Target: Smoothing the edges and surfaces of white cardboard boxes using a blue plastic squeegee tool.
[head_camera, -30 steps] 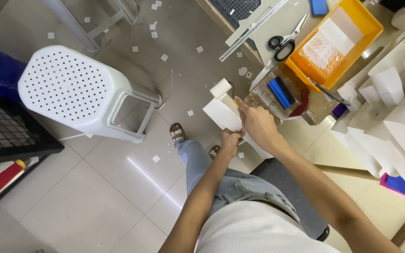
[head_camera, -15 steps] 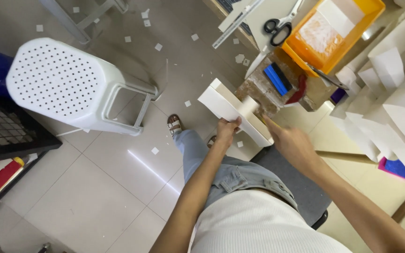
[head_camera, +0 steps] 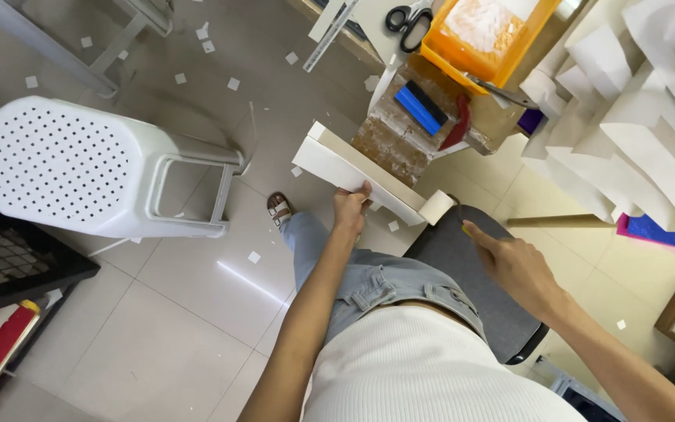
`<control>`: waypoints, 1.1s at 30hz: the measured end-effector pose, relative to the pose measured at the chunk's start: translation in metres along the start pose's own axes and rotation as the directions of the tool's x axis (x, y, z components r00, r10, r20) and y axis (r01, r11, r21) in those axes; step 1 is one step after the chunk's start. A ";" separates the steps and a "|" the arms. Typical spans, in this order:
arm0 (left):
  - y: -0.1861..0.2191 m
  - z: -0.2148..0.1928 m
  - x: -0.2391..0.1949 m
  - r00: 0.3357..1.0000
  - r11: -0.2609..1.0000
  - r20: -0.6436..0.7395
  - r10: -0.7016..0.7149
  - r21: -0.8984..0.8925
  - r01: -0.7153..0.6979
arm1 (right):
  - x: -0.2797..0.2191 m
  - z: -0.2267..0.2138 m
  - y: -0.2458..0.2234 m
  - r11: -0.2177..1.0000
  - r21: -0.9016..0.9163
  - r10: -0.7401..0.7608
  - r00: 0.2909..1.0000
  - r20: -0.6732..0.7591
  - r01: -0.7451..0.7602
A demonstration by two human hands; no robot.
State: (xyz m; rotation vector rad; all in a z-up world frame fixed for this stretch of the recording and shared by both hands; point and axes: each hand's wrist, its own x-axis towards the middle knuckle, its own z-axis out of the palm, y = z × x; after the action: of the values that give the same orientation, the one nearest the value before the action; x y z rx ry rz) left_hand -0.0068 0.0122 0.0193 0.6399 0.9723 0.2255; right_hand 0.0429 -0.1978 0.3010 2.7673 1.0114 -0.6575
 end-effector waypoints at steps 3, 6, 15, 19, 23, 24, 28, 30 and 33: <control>0.003 0.000 0.001 1.000 1.000 -0.012 0.000 -0.007 0.000 | 0.017 0.011 -0.001 0.998 0.031 -0.054 0.997 -0.064 0.056; 0.000 -0.003 0.000 1.000 1.000 -0.028 0.005 -0.011 -0.005 | 0.014 0.003 0.000 0.989 0.039 -0.136 0.983 -0.122 0.141; 0.001 -0.005 0.005 0.999 1.000 -0.036 0.024 -0.006 -0.024 | 0.026 0.026 0.025 0.961 0.209 -0.154 0.977 -0.145 0.182; 0.012 0.001 -0.005 0.999 1.000 -0.031 0.013 0.006 -0.013 | 0.000 0.014 0.053 0.965 0.214 -0.139 0.989 -0.058 0.148; -0.001 -0.003 0.005 0.999 1.000 -0.039 0.009 0.012 -0.009 | 0.001 0.008 0.040 0.962 0.226 -0.137 0.987 -0.083 0.152; -0.004 -0.004 0.008 0.999 1.000 -0.036 0.014 0.010 -0.013 | 0.004 0.014 0.038 0.957 0.230 -0.159 0.983 -0.087 0.175; -0.011 -0.008 0.013 1.000 0.999 -0.020 0.015 0.036 -0.014 | -0.008 0.017 0.052 0.966 0.259 -0.039 0.998 0.042 0.027; -0.004 -0.006 0.007 1.000 0.999 -0.019 0.018 0.041 -0.017 | -0.011 0.005 0.051 0.955 0.294 0.014 0.997 0.075 -0.035; 0.001 -0.002 -0.002 1.000 0.999 -0.016 0.015 0.040 -0.014 | -0.005 0.001 0.037 0.963 0.266 0.017 0.996 0.090 -0.041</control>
State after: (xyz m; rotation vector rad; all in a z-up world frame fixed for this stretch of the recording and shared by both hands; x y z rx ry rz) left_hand -0.0097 0.0127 0.0205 0.6824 0.9901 0.2253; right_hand 0.0628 -0.2300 0.3011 2.9423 0.9240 -0.9676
